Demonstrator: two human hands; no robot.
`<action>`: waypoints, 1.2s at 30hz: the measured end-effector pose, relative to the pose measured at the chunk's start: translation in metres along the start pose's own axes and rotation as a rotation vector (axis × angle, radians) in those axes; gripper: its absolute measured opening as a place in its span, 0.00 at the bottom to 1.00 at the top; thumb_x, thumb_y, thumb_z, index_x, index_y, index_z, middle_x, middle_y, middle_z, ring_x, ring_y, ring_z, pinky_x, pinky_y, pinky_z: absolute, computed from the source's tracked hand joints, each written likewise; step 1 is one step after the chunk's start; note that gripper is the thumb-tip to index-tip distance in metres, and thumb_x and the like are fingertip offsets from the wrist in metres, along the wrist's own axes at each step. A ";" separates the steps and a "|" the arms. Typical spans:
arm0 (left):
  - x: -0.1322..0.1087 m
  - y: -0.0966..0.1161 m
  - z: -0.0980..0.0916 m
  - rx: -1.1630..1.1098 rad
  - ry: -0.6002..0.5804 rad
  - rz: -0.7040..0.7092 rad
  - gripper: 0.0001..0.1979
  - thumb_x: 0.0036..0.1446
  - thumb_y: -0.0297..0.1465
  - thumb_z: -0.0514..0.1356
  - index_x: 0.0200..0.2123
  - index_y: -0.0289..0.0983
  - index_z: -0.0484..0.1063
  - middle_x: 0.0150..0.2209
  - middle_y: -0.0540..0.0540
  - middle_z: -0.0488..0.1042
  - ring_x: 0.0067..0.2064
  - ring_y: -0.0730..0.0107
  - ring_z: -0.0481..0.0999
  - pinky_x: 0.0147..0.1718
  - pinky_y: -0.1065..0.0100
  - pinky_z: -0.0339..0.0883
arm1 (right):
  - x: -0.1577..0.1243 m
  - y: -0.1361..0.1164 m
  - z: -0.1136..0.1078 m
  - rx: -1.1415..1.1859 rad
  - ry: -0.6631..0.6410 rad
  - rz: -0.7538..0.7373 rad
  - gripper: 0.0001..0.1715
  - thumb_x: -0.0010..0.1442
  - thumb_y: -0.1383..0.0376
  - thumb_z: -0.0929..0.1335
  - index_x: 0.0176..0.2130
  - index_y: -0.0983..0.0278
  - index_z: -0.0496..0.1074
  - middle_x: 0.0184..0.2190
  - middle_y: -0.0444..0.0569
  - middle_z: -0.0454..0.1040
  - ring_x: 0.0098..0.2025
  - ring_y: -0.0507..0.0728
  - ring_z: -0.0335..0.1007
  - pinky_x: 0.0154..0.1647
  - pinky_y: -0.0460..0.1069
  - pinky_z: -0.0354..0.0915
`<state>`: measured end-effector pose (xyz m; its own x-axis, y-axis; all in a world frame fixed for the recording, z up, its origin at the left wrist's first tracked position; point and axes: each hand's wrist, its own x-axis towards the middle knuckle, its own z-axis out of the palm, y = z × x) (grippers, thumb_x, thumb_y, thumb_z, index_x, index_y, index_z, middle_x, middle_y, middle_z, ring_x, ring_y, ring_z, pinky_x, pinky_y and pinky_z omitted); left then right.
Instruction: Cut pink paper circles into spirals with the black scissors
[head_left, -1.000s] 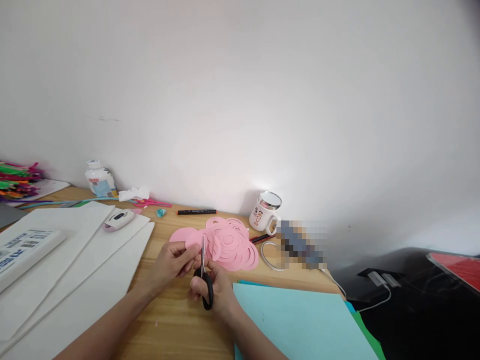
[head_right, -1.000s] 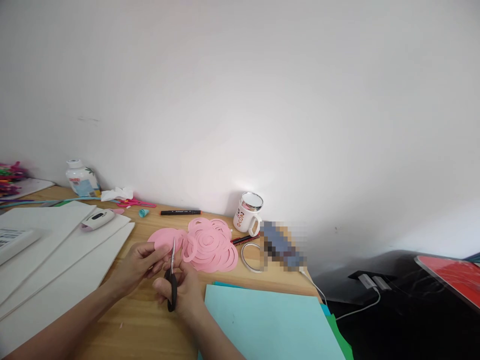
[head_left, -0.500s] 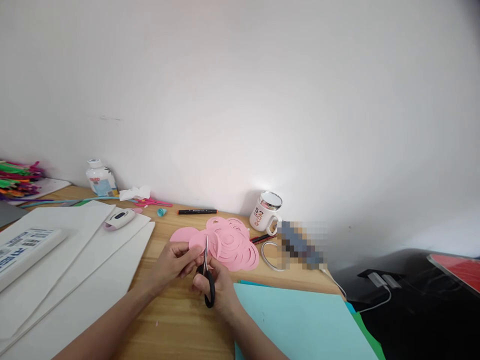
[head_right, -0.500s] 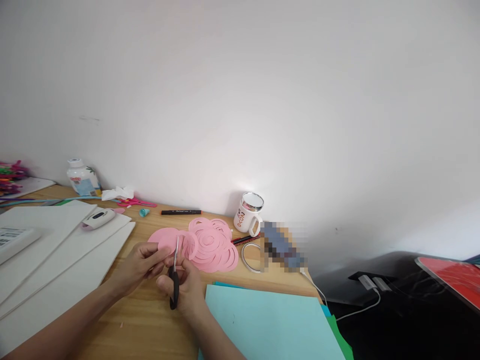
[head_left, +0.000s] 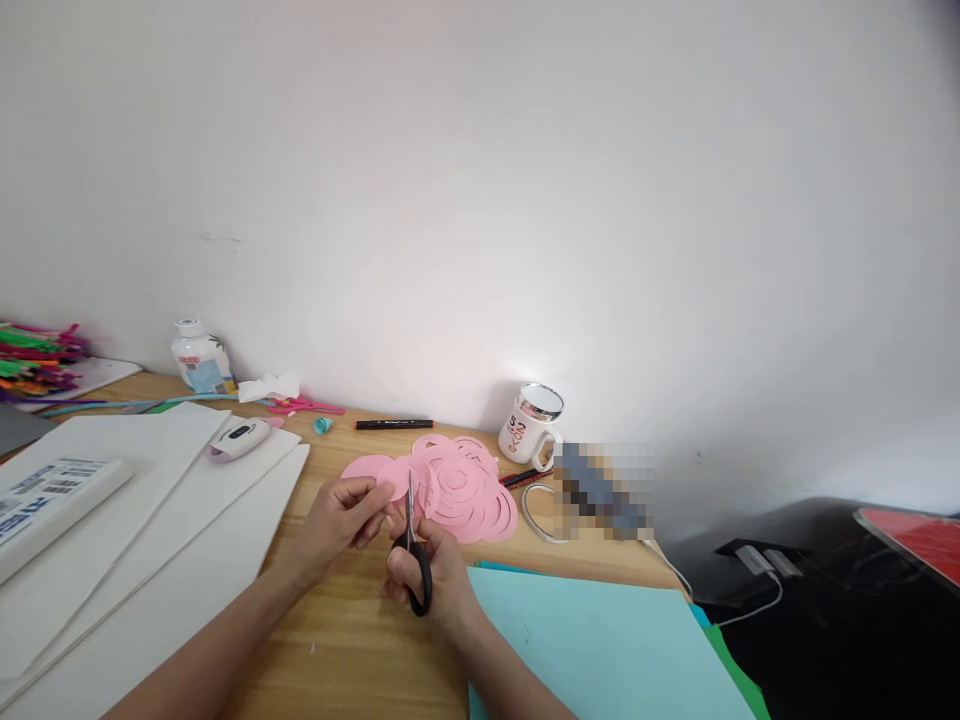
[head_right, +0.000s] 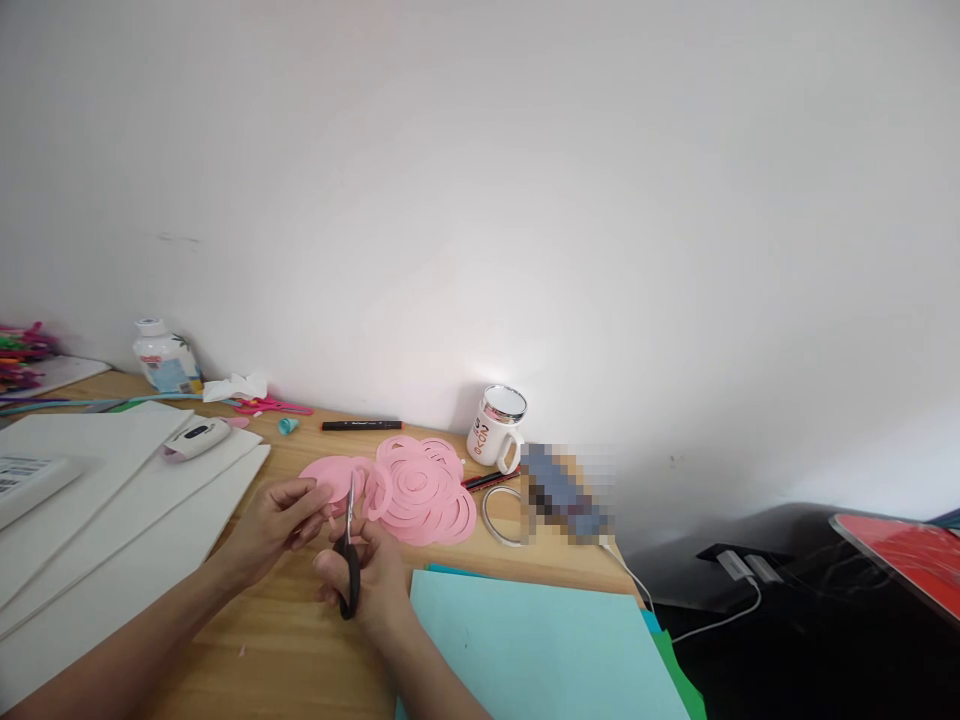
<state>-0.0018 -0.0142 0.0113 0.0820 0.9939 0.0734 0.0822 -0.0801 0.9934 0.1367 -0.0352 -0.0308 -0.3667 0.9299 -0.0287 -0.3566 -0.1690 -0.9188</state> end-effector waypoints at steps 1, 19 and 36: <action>0.000 0.000 0.000 -0.004 0.008 0.011 0.24 0.52 0.45 0.60 0.13 0.37 0.58 0.11 0.56 0.56 0.16 0.80 0.53 0.16 0.73 0.47 | 0.000 0.001 0.000 0.002 -0.001 -0.002 0.17 0.44 0.60 0.72 0.32 0.62 0.64 0.12 0.31 0.60 0.11 0.45 0.52 0.19 0.45 0.63; -0.004 0.006 0.007 0.053 -0.040 0.018 0.26 0.53 0.48 0.57 0.12 0.37 0.59 0.11 0.54 0.58 0.16 0.78 0.57 0.16 0.74 0.52 | -0.002 -0.012 0.007 -0.073 -0.066 -0.020 0.28 0.38 0.48 0.76 0.31 0.61 0.65 0.19 0.39 0.67 0.18 0.50 0.60 0.20 0.46 0.59; -0.002 0.007 0.004 0.034 -0.084 0.006 0.23 0.52 0.46 0.58 0.13 0.36 0.63 0.11 0.56 0.57 0.15 0.80 0.54 0.16 0.74 0.49 | -0.002 -0.009 0.003 -0.058 -0.034 -0.022 0.22 0.41 0.56 0.74 0.32 0.61 0.64 0.17 0.37 0.66 0.15 0.48 0.58 0.18 0.44 0.58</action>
<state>0.0023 -0.0171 0.0176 0.1652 0.9838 0.0699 0.1156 -0.0897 0.9892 0.1380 -0.0361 -0.0212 -0.3888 0.9213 0.0048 -0.3151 -0.1281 -0.9404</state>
